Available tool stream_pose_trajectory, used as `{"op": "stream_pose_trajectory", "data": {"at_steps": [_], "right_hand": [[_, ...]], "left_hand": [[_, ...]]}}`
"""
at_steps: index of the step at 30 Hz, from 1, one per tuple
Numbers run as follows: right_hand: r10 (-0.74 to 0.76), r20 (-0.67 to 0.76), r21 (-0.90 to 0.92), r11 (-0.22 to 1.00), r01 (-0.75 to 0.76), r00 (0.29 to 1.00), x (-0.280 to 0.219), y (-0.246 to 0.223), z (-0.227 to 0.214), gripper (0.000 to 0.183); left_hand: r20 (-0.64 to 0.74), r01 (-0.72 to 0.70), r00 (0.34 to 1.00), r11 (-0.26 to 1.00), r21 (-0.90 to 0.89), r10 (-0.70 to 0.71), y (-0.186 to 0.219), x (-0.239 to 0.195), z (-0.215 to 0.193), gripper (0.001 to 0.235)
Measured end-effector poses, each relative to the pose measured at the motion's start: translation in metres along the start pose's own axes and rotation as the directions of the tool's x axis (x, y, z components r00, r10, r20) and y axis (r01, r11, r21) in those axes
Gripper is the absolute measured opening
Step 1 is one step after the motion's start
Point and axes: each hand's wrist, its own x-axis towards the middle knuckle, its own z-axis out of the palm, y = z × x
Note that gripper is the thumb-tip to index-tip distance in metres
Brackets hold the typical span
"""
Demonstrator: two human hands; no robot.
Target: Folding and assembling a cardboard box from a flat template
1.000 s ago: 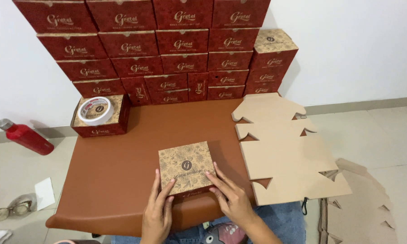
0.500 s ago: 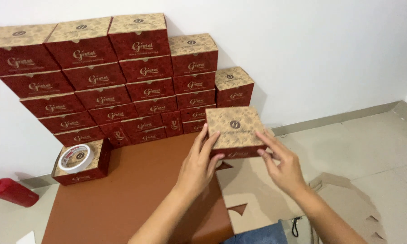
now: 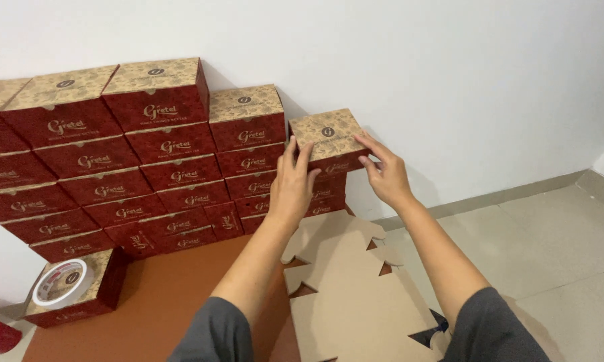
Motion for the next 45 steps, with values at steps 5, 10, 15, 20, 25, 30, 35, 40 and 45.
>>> {"op": "stream_pose_trajectory", "data": {"at_steps": [5, 10, 15, 20, 25, 30, 35, 40, 45], "right_hand": [[0.036, 0.048, -0.003, 0.999, -0.036, 0.998, 0.017, 0.017, 0.018, 0.049], [0.077, 0.142, 0.0, 0.997, -0.078, 0.987, 0.02, 0.019, 0.025, 0.068], [0.101, 0.156, -0.117, 0.99, -0.083, 0.983, 0.023, 0.01, 0.035, 0.07], [0.108, 0.147, -0.198, 0.977, -0.078, 0.983, 0.025, 0.008, 0.038, 0.071], [0.106, 0.14, -0.225, 0.972, -0.073, 0.984, 0.027, 0.014, 0.042, 0.072], [0.117, 0.153, -0.267, 0.961, -0.073, 0.981, 0.03, 0.01, 0.035, 0.07], [0.141, 0.162, -0.249, 0.964, -0.098, 0.977, 0.032, 0.016, 0.032, 0.069], [0.149, 0.146, -0.231, 0.966, -0.113, 0.978, 0.022, 0.006, 0.028, 0.07], [0.102, 0.108, -0.279, 0.958, -0.069, 0.989, 0.023, 0.024, 0.031, 0.071]], "left_hand": [[-0.125, -0.177, 0.95, 0.822, 0.541, 0.287, -0.029, 0.016, 0.033, 0.054], [-0.13, -0.191, 0.912, 0.684, 0.704, 0.389, -0.033, 0.017, 0.031, 0.05], [-0.102, -0.171, 0.926, 0.646, 0.744, 0.363, -0.054, 0.021, 0.041, 0.07], [-0.006, -0.195, 0.954, 0.633, 0.75, 0.3, -0.053, 0.019, 0.033, 0.1], [0.028, -0.186, 0.966, 0.613, 0.768, 0.258, -0.064, 0.022, 0.05, 0.108], [0.102, -0.215, 0.973, 0.653, 0.726, 0.207, -0.062, 0.021, 0.05, 0.109], [0.112, -0.258, 0.963, 0.707, 0.658, 0.246, -0.062, 0.022, 0.043, 0.099], [0.061, -0.295, 0.941, 0.718, 0.631, 0.333, -0.061, 0.022, 0.037, 0.088], [0.083, -0.291, 0.941, 0.658, 0.694, 0.329, -0.057, 0.027, 0.026, 0.095]]}}
